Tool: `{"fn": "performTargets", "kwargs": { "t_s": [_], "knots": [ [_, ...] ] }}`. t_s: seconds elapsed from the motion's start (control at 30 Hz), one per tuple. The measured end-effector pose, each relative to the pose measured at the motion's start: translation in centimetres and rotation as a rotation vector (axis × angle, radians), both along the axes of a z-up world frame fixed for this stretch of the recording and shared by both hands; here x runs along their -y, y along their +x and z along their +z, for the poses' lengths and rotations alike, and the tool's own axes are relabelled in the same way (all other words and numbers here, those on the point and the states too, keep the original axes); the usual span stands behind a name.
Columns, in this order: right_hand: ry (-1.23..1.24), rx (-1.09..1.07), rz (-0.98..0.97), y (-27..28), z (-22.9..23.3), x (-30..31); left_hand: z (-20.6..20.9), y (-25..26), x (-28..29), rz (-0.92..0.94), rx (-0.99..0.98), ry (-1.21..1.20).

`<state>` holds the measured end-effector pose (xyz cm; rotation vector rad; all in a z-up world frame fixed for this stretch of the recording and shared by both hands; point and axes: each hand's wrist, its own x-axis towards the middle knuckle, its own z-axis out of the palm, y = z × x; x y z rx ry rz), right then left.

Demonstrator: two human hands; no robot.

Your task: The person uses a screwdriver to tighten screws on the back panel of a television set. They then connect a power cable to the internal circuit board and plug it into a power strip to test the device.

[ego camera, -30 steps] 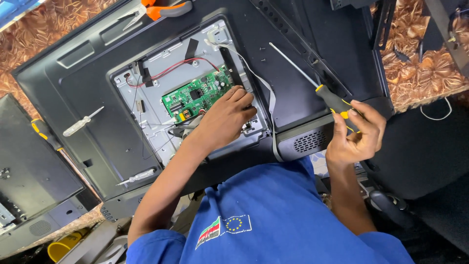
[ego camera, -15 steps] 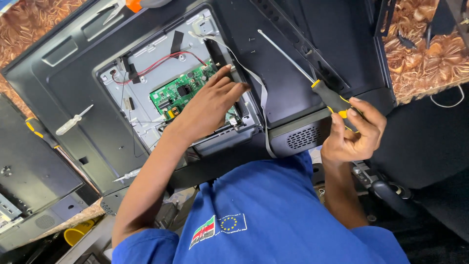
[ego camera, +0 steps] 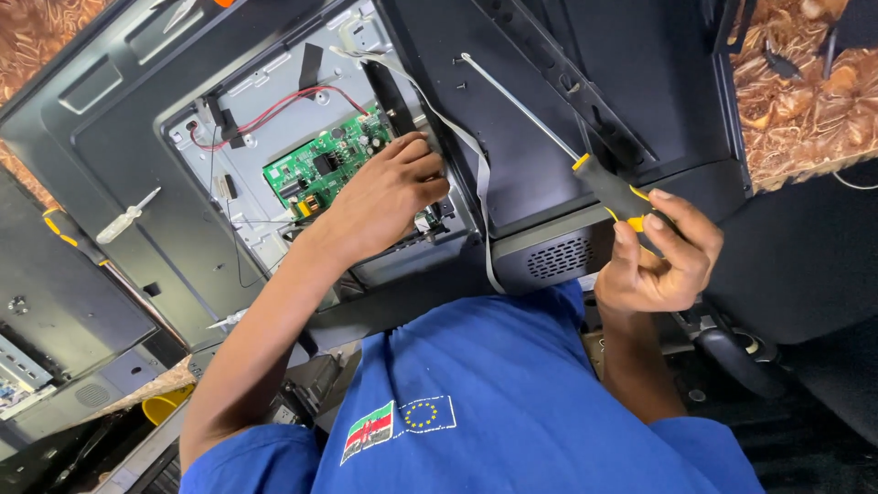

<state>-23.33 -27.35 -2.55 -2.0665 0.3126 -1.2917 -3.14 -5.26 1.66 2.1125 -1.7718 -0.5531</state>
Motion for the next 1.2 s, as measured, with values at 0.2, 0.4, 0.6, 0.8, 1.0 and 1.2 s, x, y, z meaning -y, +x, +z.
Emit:
{"fn": "performTargets", "kwargs": {
  "t_s": [0.2, 0.4, 0.6, 0.8, 1.0, 1.2],
  "knots": [
    [0.021, -0.040, -0.008, 0.0, 0.4, -0.3, -0.7, -0.2, -0.2, 0.001, 0.005, -0.018],
    [0.012, -0.047, -0.037, 0.3, 0.5, -0.5, -1.1, -0.1, -0.4, 0.023, -0.008, -0.038],
    [-0.001, -0.034, -0.058, 0.4, 0.7, -0.7, 0.5, 0.7, -1.0, -0.004, -0.060, 0.063],
    [-0.016, -0.004, -0.034, 0.6, 0.6, -0.6, 0.9, 1.1, -1.3, -0.027, -0.150, -0.014],
    [-0.036, 0.038, -0.001, 0.9, 0.8, -0.9, 0.5, 0.4, -1.7, -0.035, -0.042, -0.025],
    [-0.039, 0.026, -0.035, 1.0, 1.0, -1.4, -0.1, -0.8, -1.7, -0.062, 0.224, -0.074]
  ]
}}
